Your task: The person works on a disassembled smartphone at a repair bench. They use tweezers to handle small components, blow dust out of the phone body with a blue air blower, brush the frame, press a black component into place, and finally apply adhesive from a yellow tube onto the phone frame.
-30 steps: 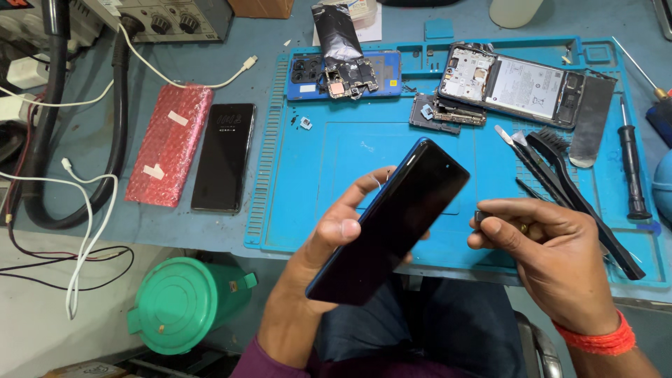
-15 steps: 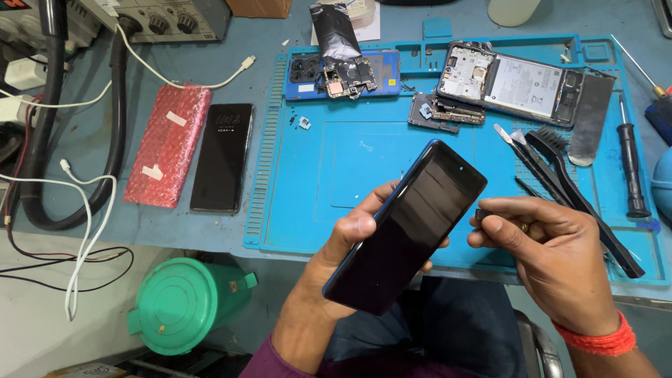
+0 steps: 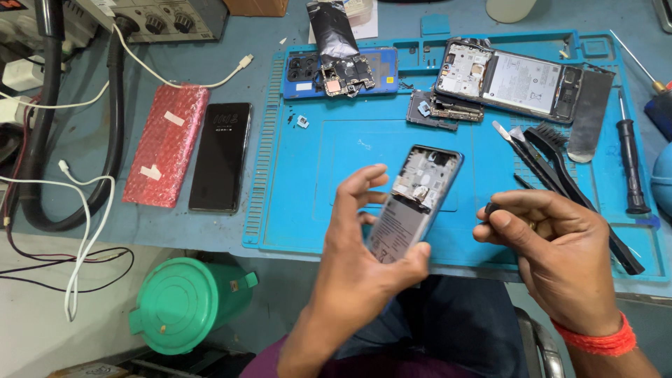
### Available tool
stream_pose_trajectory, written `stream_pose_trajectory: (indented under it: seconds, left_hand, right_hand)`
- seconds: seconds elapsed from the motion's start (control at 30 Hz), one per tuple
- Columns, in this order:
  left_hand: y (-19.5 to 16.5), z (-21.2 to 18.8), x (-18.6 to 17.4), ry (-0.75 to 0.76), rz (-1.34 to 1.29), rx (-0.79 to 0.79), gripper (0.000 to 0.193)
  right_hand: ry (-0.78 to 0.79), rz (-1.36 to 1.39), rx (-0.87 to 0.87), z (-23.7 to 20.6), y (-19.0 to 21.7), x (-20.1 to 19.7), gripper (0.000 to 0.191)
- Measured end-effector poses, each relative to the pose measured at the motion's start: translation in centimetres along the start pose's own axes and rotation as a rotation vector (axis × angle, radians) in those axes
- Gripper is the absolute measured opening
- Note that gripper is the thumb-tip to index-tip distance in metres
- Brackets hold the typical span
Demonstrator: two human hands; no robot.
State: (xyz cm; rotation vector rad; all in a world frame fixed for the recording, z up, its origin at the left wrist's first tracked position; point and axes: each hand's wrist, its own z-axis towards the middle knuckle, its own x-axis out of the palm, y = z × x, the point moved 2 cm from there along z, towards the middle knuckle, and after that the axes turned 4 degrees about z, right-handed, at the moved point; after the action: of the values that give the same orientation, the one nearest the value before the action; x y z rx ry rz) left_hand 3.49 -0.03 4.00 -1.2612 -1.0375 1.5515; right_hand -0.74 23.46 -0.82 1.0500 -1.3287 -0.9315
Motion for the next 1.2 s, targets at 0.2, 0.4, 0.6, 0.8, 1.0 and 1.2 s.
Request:
stream_pose_trajectory:
  seconds: [0.2,0.4,0.6,0.8,1.0,1.2]
  left_hand:
    - [-0.8,-0.4,1.6,0.058,0.44,0.19,0.089]
    - [-0.7,-0.7,2.7,0.07,0.571,0.201,0.088]
    - [-0.7,-0.5,2.9,0.07,0.598,0.198,0.087]
    - [-0.5,0.1,3.1,0.054,0.632,0.194,0.085]
    - [-0.6,0.3,3.2,0.044,0.642,0.207,0.082]
    - [-0.4,0.3,3.0,0.044,0.649,0.219,0.08]
  right_hand:
    - [-0.038,-0.259,-0.064,-0.2,1.4,0.5,0.019]
    - [-0.048,-0.498,-0.091,-0.2,2.3,0.5,0.015]
    - [-0.037,-0.507,-0.112,-0.1,2.4,0.5,0.012]
    - [-0.049,-0.469,-0.12,-0.2,2.8,0.8,0.016]
    - [-0.005,-0.413,-0.121,0.5,2.8,1.0,0.015]
    - [0.036,-0.563,-0.112,1.0,3.2,1.3,0.016]
